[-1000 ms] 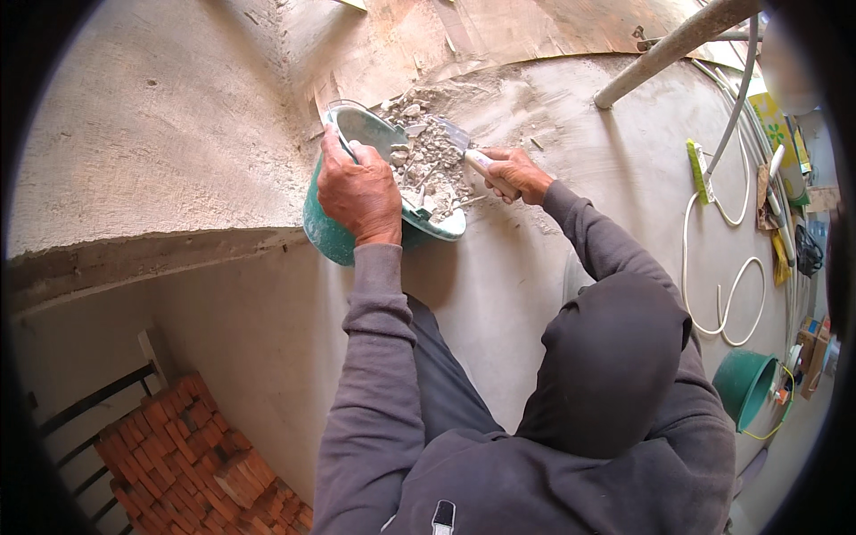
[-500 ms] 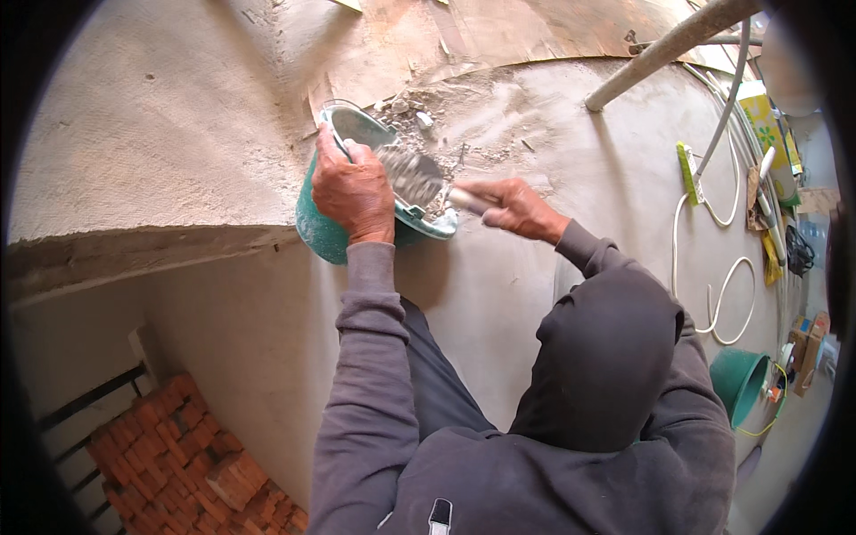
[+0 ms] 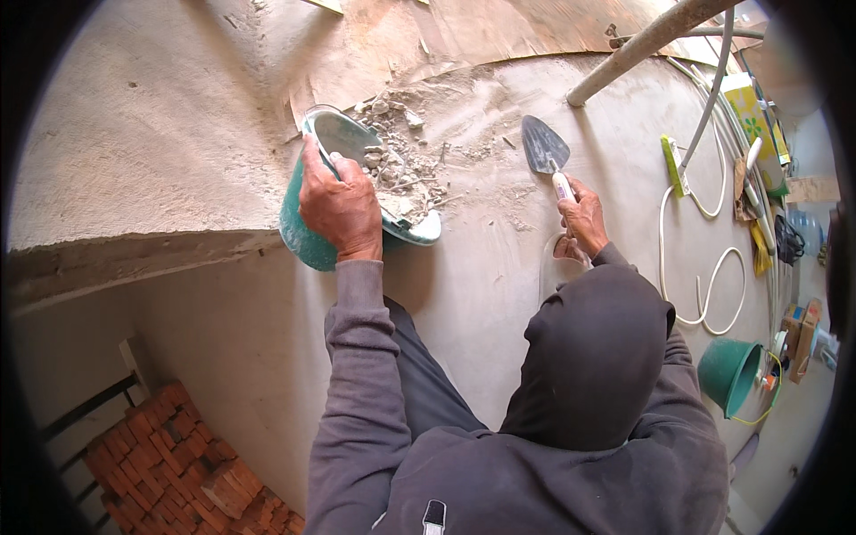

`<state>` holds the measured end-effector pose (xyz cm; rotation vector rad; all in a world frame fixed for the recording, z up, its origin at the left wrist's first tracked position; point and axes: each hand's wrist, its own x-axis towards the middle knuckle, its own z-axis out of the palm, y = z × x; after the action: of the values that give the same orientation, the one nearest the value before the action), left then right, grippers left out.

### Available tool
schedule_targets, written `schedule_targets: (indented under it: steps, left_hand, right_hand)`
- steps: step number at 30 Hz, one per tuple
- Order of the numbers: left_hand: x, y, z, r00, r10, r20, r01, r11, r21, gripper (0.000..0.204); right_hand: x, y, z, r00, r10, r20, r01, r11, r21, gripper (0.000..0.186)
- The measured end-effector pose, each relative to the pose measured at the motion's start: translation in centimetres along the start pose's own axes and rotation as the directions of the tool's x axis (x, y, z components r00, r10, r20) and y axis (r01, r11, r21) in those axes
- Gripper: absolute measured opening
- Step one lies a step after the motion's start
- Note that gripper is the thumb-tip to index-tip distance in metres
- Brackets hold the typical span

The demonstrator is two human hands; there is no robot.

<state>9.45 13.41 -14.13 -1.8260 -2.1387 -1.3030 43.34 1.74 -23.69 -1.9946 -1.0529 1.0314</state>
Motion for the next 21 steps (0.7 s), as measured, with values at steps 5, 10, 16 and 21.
schedule_targets:
  steps: [5, 10, 16, 21]
  left_hand:
    - [-0.2, 0.4, -0.2, 0.999, -0.038, 0.034, 0.037, 0.999, 0.018, 0.039]
    - [-0.4, 0.1, -0.3, 0.999, -0.004, 0.036, 0.003, 0.999, 0.032, 0.041]
    - [-0.4, 0.2, -0.3, 0.999, -0.029, 0.028, 0.028, 0.999, 0.033, 0.039]
    - [-0.3, 0.2, -0.7, 0.999, 0.004, 0.032, -0.005, 1.0, 0.03, 0.04]
  right_hand:
    - [-1.1, -1.8, 2.7, 0.994, 0.08, 0.078, -0.08, 0.997, -0.001, 0.059]
    - [-0.2, -4.5, 8.1, 0.95, -0.054, 0.308, 0.049, 0.999, 0.023, 0.059]
    - [0.9, -5.8, 10.3, 0.842, 0.051, 0.536, -0.144, 0.981, 0.133, 0.06]
    - [1.5, -4.7, 9.9, 0.797, 0.162, 0.582, -0.365, 0.897, 0.25, 0.064]
